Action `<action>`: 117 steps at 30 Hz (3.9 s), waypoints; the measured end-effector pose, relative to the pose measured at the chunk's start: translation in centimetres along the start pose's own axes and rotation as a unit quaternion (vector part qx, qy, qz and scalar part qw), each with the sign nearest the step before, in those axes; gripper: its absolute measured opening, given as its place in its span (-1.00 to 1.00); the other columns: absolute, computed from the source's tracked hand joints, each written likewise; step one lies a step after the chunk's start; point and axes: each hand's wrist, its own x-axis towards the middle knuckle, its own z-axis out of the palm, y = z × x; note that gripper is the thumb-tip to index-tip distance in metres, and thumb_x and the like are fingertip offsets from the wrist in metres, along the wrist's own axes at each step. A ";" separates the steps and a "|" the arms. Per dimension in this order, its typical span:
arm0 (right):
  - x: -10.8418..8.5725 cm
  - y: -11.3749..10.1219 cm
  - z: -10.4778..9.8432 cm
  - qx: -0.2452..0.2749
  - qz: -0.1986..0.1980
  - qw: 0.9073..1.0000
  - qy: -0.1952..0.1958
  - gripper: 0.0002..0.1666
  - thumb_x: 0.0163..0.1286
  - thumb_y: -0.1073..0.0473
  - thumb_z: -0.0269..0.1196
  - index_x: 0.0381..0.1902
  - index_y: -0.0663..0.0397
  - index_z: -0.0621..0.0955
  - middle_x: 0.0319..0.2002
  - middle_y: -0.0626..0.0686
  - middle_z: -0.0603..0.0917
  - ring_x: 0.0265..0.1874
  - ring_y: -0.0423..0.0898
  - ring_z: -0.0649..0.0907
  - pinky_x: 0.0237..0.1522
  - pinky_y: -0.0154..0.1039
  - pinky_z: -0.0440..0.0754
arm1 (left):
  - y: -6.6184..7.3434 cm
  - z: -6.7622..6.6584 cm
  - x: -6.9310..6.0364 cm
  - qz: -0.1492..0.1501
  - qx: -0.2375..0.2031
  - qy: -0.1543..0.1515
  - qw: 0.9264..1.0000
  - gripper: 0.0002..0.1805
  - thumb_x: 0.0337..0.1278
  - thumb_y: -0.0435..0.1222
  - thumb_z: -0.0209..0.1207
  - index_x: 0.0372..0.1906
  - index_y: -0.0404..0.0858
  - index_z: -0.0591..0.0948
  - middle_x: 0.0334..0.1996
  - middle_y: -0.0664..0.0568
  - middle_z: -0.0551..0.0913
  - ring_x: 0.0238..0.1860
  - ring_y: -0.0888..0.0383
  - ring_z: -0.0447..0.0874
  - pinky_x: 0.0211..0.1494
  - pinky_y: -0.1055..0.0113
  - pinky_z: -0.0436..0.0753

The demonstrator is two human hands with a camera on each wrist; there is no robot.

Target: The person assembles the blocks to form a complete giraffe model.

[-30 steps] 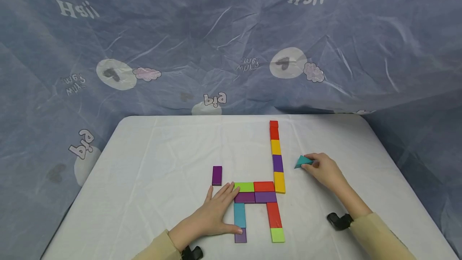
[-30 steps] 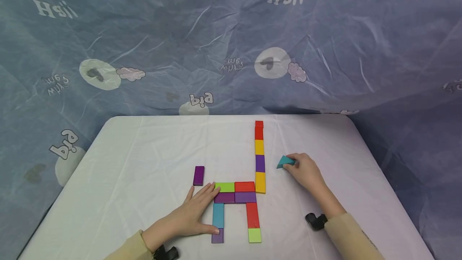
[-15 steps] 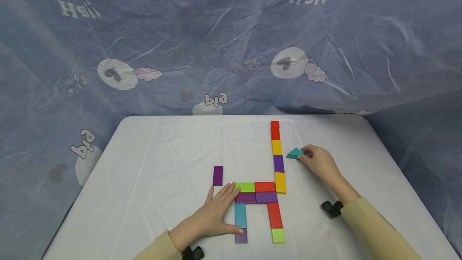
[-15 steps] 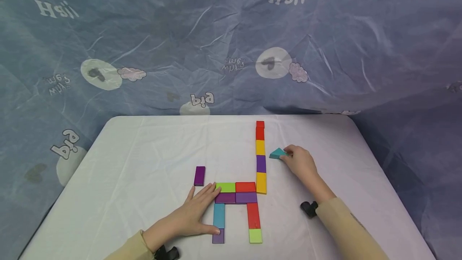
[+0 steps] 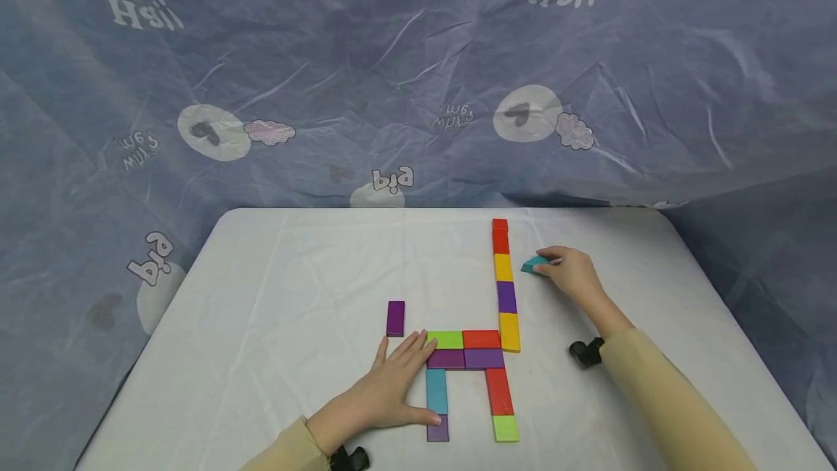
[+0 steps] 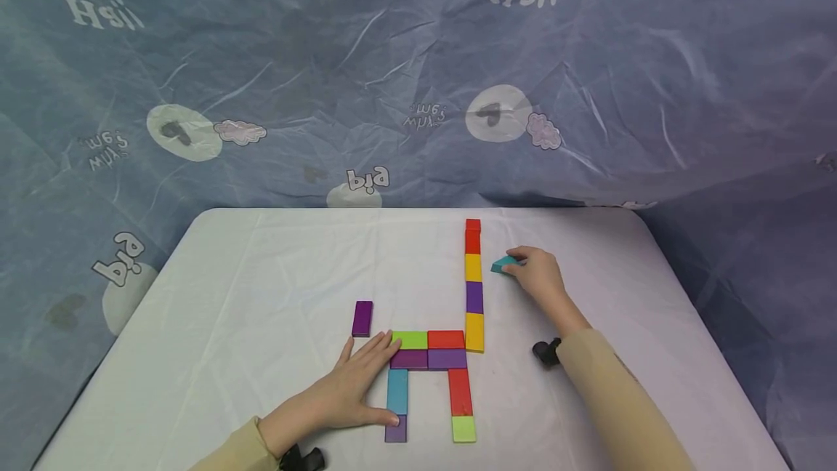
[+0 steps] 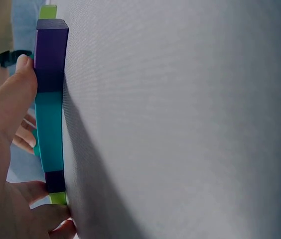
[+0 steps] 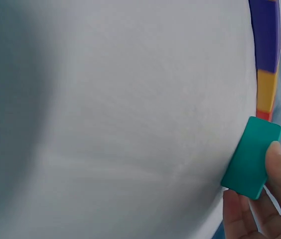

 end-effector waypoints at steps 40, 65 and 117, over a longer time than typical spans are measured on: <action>6.7 -1.8 2.0 0.090 0.080 0.988 0.095 -0.51 0.52 0.17 0.10 0.35 0.14 0.47 0.34 0.25 0.48 0.38 0.24 0.39 0.39 0.10 0.34 | 0.0 0.0 -0.1 0.003 0.011 0.007 1.000 0.21 -0.11 0.36 0.28 0.58 -0.10 0.04 0.59 -0.04 -0.02 0.60 0.00 -0.09 0.48 -0.37 -0.17; 7.0 -2.1 2.3 0.081 0.043 0.991 0.100 -0.52 0.52 0.20 0.07 0.35 0.19 0.46 0.31 0.27 0.49 0.36 0.24 0.41 0.37 0.11 0.37 | -0.1 0.2 -0.1 0.004 0.016 0.013 1.000 0.22 -0.13 0.37 0.28 0.58 -0.10 0.05 0.59 -0.04 -0.01 0.60 0.00 -0.09 0.46 -0.40 -0.16; 7.4 -4.6 2.9 -0.181 -0.114 0.974 -0.071 -0.39 0.51 0.09 -0.02 0.47 0.09 0.31 0.50 0.15 0.25 0.52 0.39 -0.11 0.32 0.57 -0.28 | -0.2 0.2 0.0 0.001 0.004 0.003 1.000 0.22 -0.12 0.39 0.26 0.58 -0.08 0.03 0.60 -0.03 -0.03 0.60 0.01 -0.10 0.48 -0.37 -0.19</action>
